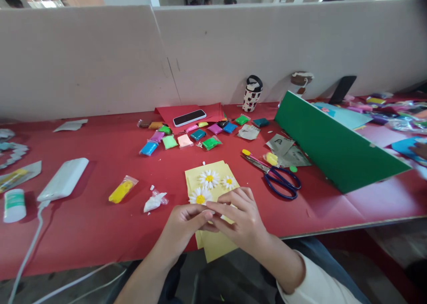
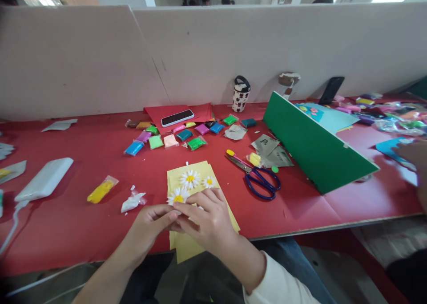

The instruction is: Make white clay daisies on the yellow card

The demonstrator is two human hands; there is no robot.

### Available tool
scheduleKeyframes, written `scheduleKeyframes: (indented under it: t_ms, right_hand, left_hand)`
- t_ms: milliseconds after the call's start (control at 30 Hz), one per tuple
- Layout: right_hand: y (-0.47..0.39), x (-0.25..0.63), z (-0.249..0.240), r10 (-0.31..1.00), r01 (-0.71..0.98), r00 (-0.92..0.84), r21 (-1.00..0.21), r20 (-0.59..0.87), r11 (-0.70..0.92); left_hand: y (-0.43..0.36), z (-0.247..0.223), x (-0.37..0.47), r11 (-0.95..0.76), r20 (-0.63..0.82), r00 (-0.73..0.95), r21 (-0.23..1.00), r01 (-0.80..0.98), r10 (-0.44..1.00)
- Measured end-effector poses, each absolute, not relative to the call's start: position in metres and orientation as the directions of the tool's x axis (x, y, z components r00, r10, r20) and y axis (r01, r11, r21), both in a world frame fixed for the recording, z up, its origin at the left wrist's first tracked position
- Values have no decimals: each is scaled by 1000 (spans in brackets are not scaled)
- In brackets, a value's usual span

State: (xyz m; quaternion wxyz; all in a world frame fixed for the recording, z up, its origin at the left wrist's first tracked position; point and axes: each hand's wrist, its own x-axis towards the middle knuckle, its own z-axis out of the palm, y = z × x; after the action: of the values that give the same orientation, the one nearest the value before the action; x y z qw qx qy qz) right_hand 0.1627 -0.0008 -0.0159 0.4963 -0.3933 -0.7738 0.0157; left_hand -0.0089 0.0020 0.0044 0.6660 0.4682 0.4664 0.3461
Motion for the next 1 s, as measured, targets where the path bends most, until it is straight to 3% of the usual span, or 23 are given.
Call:
scheduleKeyframes:
  t_ms: [633,1000]
  right_hand:
    - [1,161,-15,658,541,-209,-475,723,694]
    - [1,157,-14,669,536,-155,-507,727,675]
  left_hand:
    - [0,4,-7,352,-330,352,936,0,876]
    - [-1,3,-7,359,-310,363,930,-76,879]
